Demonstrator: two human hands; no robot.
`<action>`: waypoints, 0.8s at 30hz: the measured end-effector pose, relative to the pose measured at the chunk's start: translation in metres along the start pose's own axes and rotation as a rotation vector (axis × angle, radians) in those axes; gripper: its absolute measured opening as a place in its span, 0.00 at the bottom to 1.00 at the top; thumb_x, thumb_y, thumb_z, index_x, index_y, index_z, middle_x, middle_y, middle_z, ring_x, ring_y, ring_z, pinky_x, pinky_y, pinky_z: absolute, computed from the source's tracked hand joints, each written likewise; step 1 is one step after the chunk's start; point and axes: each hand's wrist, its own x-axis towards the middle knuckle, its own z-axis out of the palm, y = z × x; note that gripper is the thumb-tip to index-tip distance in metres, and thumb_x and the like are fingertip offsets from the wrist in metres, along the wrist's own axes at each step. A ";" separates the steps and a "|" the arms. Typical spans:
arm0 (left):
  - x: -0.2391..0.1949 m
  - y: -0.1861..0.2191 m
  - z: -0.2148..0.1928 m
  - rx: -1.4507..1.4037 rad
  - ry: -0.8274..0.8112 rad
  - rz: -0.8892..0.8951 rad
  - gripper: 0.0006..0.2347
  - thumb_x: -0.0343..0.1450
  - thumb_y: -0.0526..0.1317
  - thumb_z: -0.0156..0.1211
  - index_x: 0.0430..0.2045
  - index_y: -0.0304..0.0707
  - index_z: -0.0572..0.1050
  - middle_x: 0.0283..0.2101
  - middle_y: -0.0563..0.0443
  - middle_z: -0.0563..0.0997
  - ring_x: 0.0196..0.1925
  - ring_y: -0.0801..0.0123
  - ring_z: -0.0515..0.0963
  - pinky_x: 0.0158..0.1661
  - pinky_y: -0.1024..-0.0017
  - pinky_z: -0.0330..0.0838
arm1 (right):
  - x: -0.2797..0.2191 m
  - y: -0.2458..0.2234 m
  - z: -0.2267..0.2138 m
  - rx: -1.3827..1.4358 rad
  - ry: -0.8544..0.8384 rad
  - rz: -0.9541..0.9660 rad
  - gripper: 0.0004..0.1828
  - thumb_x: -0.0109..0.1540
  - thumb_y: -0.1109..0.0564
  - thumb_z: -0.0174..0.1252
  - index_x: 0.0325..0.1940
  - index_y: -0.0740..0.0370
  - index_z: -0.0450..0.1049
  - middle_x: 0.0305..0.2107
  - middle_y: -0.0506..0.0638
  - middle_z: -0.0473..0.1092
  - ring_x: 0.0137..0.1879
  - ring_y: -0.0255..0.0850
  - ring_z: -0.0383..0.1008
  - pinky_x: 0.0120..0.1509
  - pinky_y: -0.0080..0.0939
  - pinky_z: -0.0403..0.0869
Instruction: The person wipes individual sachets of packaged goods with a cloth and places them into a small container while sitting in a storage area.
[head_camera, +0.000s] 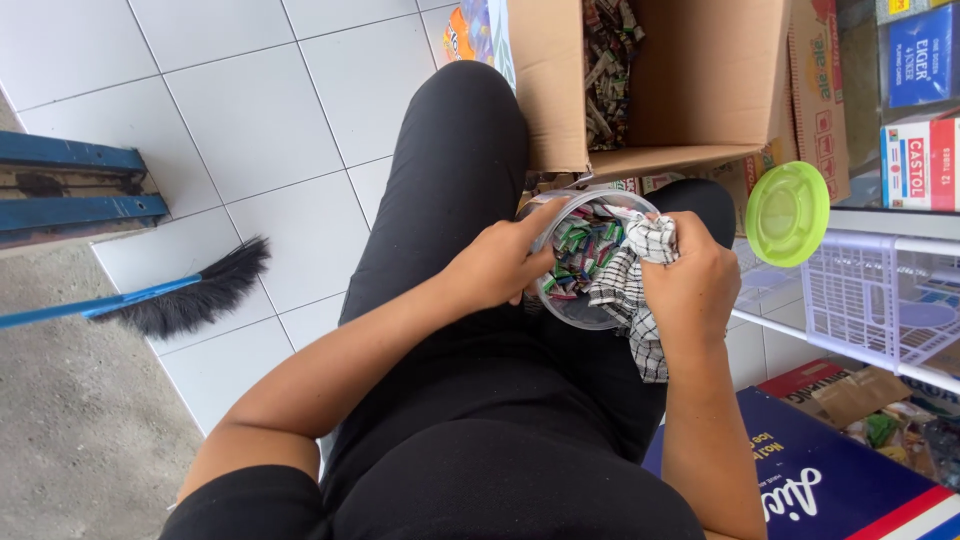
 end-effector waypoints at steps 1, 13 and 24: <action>-0.006 0.001 0.003 0.004 -0.007 0.000 0.28 0.71 0.37 0.51 0.70 0.42 0.57 0.20 0.43 0.82 0.14 0.65 0.81 0.24 0.68 0.80 | -0.004 -0.005 -0.008 0.001 0.002 0.008 0.07 0.63 0.58 0.69 0.44 0.57 0.80 0.31 0.58 0.76 0.39 0.59 0.78 0.41 0.53 0.73; -0.024 0.011 0.003 0.020 -0.110 -0.160 0.36 0.69 0.34 0.51 0.75 0.49 0.42 0.22 0.46 0.84 0.15 0.67 0.81 0.28 0.69 0.81 | -0.015 -0.018 0.002 0.142 0.023 -0.202 0.14 0.61 0.63 0.65 0.49 0.53 0.77 0.38 0.53 0.78 0.42 0.52 0.80 0.44 0.49 0.75; -0.026 0.010 0.005 0.028 -0.106 -0.175 0.36 0.70 0.34 0.52 0.75 0.51 0.44 0.21 0.45 0.84 0.15 0.68 0.80 0.27 0.70 0.80 | -0.007 0.001 0.088 -0.173 -0.211 -0.160 0.13 0.56 0.65 0.63 0.44 0.57 0.74 0.38 0.53 0.78 0.39 0.54 0.80 0.41 0.51 0.77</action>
